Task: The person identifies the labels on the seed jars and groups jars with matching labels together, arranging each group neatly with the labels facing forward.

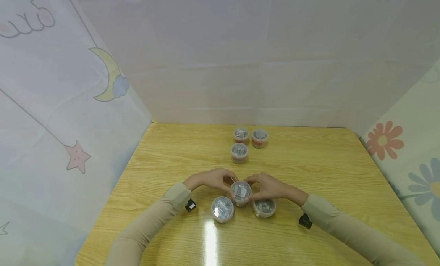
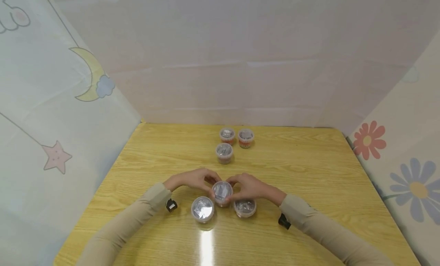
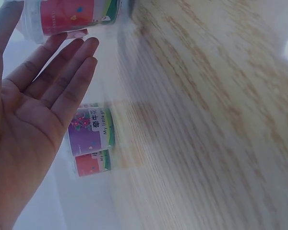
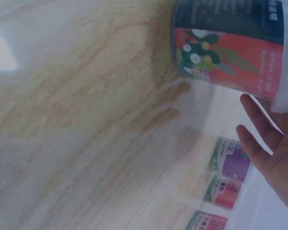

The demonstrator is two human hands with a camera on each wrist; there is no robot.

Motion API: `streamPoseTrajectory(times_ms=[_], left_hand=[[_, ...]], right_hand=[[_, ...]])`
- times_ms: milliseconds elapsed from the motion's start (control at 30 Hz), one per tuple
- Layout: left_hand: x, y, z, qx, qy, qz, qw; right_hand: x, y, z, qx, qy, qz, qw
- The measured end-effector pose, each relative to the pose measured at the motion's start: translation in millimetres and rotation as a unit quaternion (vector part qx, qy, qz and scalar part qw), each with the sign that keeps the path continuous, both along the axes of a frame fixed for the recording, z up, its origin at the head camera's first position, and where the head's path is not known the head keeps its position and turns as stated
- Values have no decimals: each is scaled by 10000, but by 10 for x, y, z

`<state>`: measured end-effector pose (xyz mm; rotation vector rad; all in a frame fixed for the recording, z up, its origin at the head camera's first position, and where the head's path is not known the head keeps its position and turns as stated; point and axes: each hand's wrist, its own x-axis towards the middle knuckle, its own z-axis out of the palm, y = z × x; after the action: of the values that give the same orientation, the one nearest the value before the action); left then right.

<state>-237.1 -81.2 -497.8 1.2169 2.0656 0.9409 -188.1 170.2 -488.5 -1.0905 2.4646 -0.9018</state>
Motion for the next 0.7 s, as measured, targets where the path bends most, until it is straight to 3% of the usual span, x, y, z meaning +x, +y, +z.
streamPoseTrajectory(times_ms=[200,400,700], left_hand=[[-21,-12,16,193,-265,209,9992],[-25,-21,49,298,-531,200,9979],[-27,-20,66,379,-438,244,9980]], right_hand=[[-38,28,23,-133,68,-78,9999],[-56,37,67,-220,8,-53,9997],[-73,57,112,-184,-99,-239,9995]])
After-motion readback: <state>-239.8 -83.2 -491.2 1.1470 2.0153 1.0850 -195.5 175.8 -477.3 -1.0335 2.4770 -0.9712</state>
